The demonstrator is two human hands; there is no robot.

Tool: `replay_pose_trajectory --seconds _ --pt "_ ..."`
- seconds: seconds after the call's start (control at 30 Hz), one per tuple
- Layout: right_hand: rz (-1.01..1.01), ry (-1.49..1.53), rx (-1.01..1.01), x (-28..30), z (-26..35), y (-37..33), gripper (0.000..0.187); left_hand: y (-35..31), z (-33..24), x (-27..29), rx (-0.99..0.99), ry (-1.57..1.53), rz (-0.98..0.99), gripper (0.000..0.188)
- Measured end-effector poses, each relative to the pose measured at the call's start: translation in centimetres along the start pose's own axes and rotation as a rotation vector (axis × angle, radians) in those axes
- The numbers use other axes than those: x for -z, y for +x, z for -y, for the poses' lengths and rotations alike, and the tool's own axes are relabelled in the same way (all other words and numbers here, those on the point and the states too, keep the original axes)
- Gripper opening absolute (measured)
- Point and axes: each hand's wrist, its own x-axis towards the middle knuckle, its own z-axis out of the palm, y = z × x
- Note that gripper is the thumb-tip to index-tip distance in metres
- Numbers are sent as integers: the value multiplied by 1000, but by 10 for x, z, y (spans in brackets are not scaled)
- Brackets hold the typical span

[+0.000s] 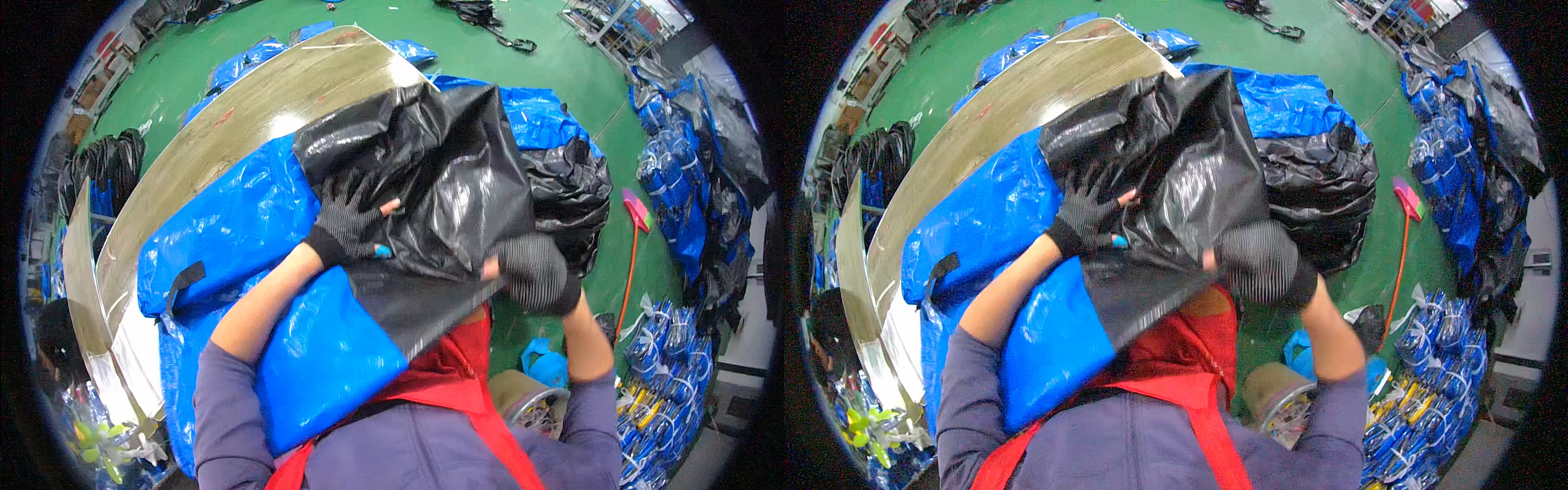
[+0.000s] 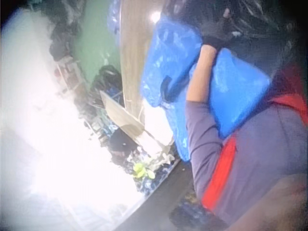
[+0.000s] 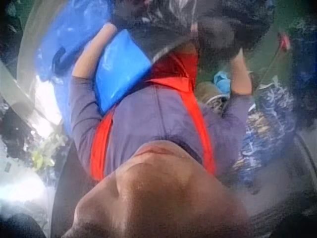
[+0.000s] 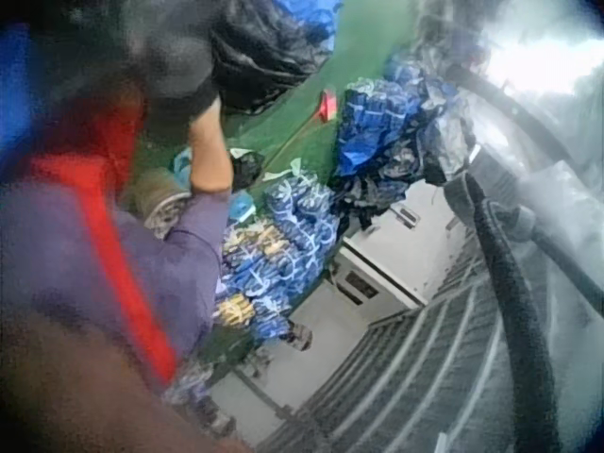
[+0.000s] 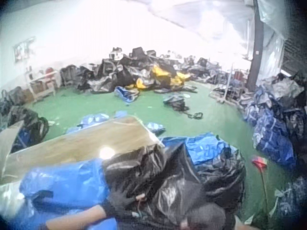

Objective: The person repeatedly folds a blue and black soft bag, places it into a clear plastic bag, and seals the bag. The person repeats this folding and bagging cycle multiple times on a workbench.

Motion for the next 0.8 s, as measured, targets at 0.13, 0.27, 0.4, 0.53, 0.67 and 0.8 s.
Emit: replay_pose_trajectory --seconds 0.13,0.27,0.4,0.53,0.67,0.8 --pt "295 32 -233 10 -34 117 31 11 5 -12 -38 328 -142 81" --pt "600 -230 -111 -35 -79 203 36 7 2 3 121 -218 -325 64" --pt "306 -253 35 -57 -112 142 31 0 6 50 -1 -333 -277 47" --pt "274 -514 -17 -54 -69 63 26 27 -22 51 -304 -348 -139 53" --pt "174 -564 -87 -42 -32 90 22 62 -37 0 -324 -167 -248 58" --pt "131 -226 -96 -53 -75 160 32 31 -2 2 -173 -245 -135 53"
